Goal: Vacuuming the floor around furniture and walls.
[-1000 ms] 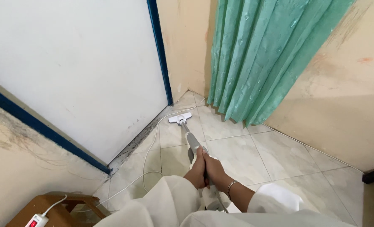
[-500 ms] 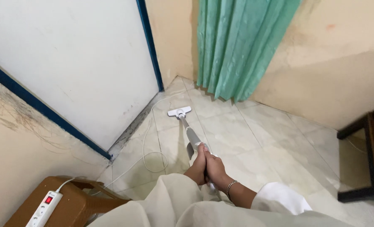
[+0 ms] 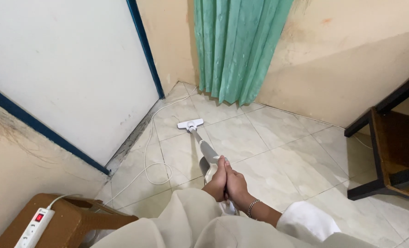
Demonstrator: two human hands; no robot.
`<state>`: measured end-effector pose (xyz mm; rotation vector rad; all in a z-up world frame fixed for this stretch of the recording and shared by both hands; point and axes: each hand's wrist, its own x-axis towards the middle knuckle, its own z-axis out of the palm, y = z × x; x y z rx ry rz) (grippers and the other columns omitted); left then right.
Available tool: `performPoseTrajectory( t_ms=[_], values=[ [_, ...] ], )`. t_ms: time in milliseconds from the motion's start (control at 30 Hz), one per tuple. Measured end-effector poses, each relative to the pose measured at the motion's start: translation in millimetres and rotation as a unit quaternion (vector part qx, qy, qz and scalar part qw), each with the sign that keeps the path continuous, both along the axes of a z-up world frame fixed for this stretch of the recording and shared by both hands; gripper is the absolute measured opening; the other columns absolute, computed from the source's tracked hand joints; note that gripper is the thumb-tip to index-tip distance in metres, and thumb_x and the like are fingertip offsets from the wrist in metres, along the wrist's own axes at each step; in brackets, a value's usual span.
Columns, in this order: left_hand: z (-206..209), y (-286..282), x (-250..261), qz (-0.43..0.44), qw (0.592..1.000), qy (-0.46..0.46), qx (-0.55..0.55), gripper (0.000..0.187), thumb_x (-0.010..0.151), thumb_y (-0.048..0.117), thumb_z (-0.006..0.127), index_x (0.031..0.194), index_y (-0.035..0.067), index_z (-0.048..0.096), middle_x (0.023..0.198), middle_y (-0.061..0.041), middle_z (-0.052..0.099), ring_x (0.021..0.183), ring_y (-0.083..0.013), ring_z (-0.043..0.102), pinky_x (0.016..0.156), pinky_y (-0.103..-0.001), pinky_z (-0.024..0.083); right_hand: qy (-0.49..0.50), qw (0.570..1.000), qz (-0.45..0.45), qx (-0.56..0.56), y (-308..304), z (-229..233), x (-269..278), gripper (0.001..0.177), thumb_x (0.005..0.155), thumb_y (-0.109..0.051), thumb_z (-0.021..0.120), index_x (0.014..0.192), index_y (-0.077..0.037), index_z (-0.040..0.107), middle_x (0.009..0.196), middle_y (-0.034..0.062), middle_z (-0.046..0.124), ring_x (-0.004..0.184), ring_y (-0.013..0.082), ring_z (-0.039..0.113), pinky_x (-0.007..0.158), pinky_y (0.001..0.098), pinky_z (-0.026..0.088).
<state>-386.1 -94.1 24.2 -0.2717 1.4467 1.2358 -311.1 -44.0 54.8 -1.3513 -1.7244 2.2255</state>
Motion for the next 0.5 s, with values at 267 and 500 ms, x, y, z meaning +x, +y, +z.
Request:
performPoseTrajectory(
  t_ms=[267, 500],
  values=[
    [-31, 38, 61, 0.064, 0.995, 0.018, 0.068, 0.093, 0.083, 0.094, 0.025, 0.111, 0.013, 0.06, 0.076, -0.01, 0.057, 0.052, -0.0203, 0.043, 0.042, -0.036, 0.031, -0.016, 1.0, 0.026, 0.0, 38, 11, 60, 0.062, 0.1, -0.059, 0.046, 0.095, -0.002, 0.071, 0.065, 0.0074, 0.06, 0.047, 0.0181, 0.05, 0.043, 0.0341, 0.04],
    [-23, 55, 125, 0.15, 0.986, 0.04, 0.055, 0.091, 0.084, 0.089, 0.031, 0.117, 0.012, 0.066, 0.094, -0.013, 0.066, 0.067, -0.0232, 0.054, 0.05, -0.039, 0.039, -0.013, 0.995, 0.101, 0.018, 61, 18, 117, 0.062, 0.099, -0.06, 0.045, 0.097, -0.002, 0.068, 0.067, 0.0096, 0.062, 0.046, 0.0198, 0.053, 0.042, 0.0357, 0.042]
  ],
)
